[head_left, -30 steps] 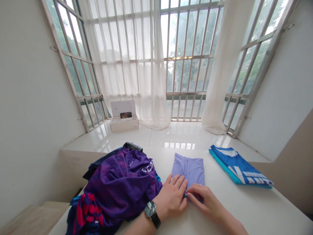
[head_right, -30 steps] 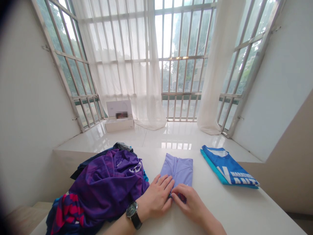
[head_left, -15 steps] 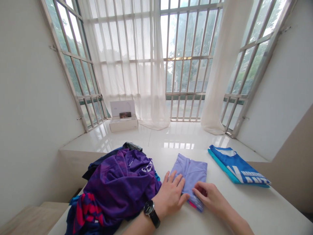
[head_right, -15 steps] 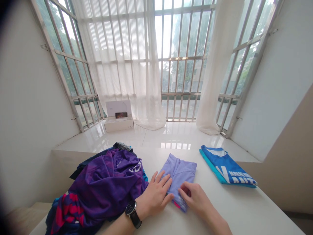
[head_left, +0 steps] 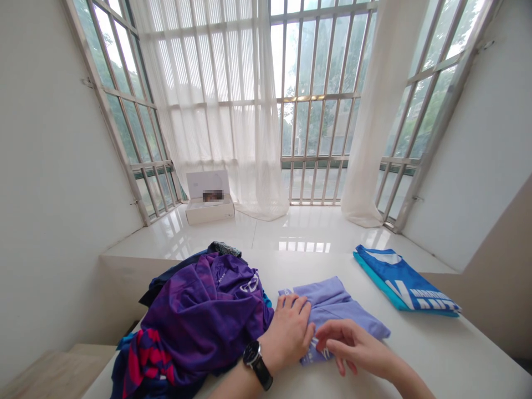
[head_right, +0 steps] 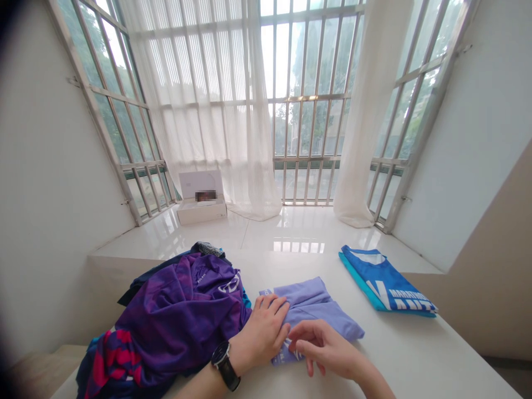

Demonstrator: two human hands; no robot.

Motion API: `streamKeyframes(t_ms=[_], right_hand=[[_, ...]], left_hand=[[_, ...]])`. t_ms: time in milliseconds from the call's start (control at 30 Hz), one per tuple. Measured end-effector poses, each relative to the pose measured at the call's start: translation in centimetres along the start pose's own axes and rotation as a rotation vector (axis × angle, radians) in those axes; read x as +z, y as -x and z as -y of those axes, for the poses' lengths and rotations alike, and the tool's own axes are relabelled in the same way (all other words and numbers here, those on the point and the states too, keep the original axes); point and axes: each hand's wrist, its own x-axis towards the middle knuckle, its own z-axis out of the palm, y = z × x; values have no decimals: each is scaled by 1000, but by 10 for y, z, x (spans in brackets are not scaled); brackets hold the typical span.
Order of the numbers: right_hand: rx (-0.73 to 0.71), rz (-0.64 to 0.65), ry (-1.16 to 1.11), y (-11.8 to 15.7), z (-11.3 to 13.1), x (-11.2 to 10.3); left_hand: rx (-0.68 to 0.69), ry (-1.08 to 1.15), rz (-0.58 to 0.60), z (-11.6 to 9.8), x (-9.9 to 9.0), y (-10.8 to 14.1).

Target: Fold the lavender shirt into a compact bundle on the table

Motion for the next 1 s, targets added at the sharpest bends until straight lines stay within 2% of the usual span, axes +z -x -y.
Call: streamKeyframes(t_ms=[233, 300, 433, 533, 700, 1000], right_hand=[[-60, -170, 59, -5, -4, -4], [-104, -276, 151, -7, -6, -7], [-172, -593, 424, -9, -14, -15], [-185, -719, 574, -10, -22, -19], [-152, -710, 764, -11, -28, -19], [-134, -673, 811, -12, -28, -19]], left_hand=[[20, -4, 12, 0, -2, 1], [28, -2, 16, 0, -4, 1], [51, 1, 43, 3, -7, 1], [46, 6, 62, 5, -4, 1], [31, 54, 55, 9, 4, -1], [27, 24, 42, 9, 7, 0]])
